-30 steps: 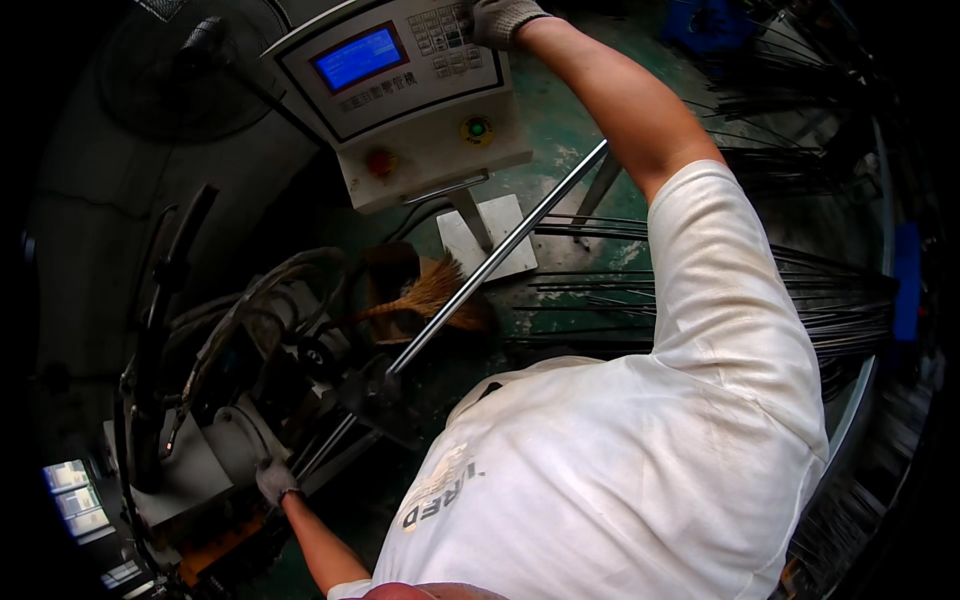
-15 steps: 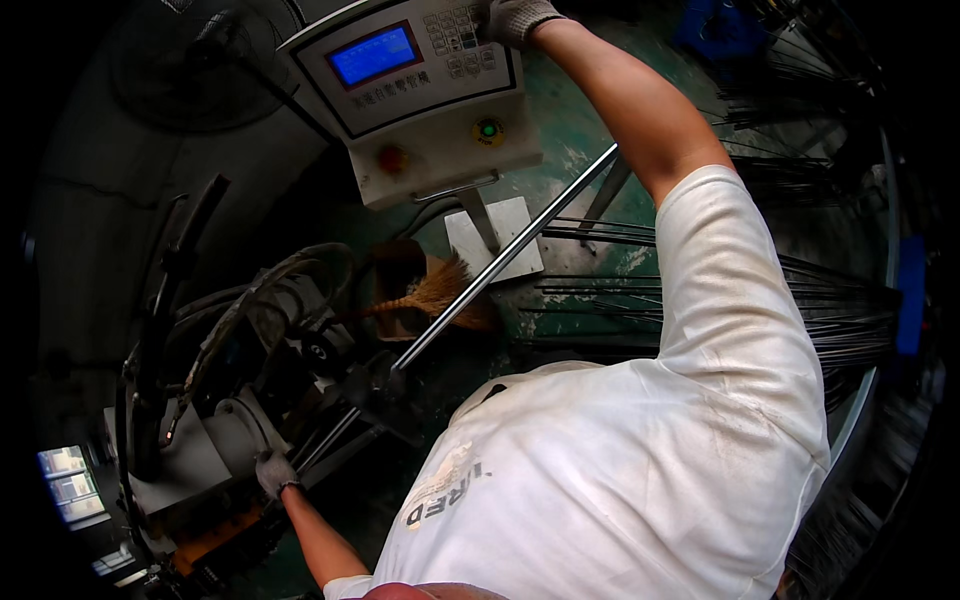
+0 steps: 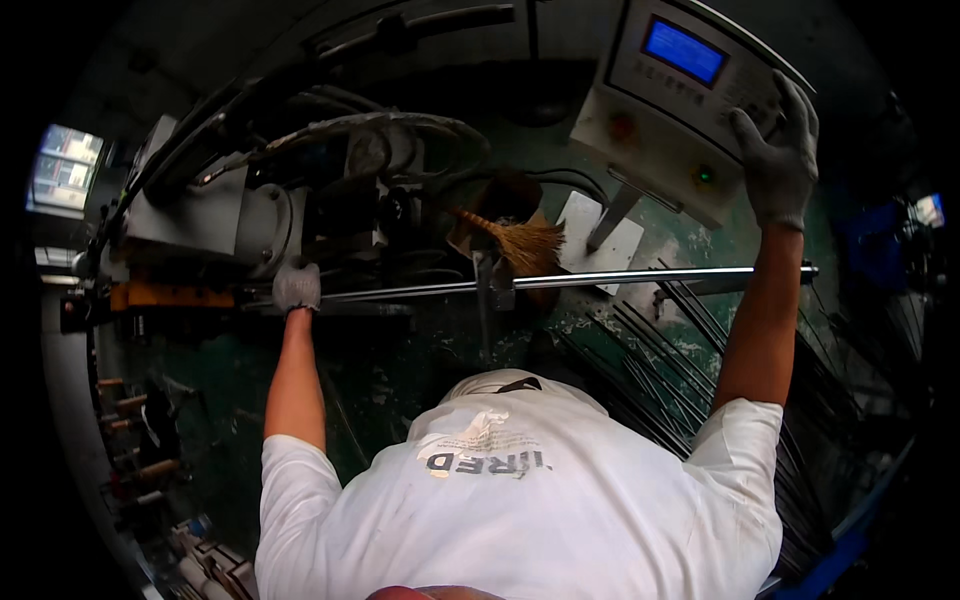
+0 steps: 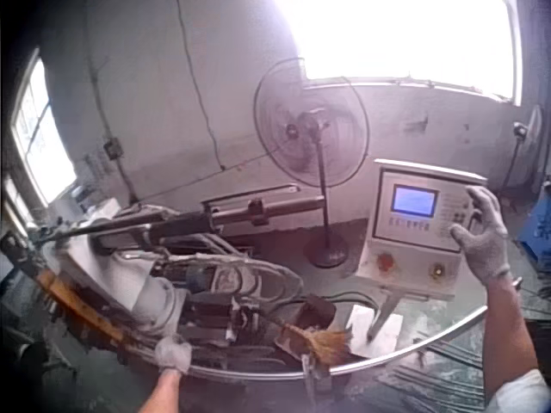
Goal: The person operates a pipe bending machine in a workshop, feeding several long metal pipes into the mechanism, operating the control panel, and measuring the resulting bend with a tape measure.
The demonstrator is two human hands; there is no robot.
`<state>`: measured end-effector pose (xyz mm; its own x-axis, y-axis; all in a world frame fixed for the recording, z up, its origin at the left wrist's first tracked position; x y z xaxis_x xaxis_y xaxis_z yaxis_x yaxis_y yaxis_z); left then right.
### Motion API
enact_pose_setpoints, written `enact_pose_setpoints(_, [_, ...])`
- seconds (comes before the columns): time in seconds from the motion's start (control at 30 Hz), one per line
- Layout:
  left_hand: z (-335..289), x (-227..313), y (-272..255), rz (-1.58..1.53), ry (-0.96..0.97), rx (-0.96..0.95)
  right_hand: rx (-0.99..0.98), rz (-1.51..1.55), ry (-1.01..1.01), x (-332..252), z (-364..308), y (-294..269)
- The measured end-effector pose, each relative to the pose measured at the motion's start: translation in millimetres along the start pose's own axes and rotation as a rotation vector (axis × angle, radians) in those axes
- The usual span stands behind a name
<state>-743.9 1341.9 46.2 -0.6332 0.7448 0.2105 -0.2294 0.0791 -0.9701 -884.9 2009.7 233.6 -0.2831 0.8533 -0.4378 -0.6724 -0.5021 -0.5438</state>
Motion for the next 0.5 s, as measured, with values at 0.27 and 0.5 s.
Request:
enact_pose_setpoints(0.27, [-52.8,-6.7,-31.4,-0.348,0.224,0.061,-0.526,0.841,-0.415,-345.4,-198.0,62.3])
enact_pose_setpoints(0.5, [-91.3,-136.5,-50.2,-0.887,0.413,0.225,-1.123,0.182,-0.486,-463.9,-291.3,220.5])
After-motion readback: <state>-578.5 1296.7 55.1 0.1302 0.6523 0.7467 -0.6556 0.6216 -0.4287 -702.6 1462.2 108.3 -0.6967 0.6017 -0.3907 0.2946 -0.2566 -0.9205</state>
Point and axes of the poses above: each hand's wrist, its own z-axis towards the middle knuckle, its own y-axis out of the palm, x = y × z, the point moved 1 cm from there along z, towards the middle knuckle
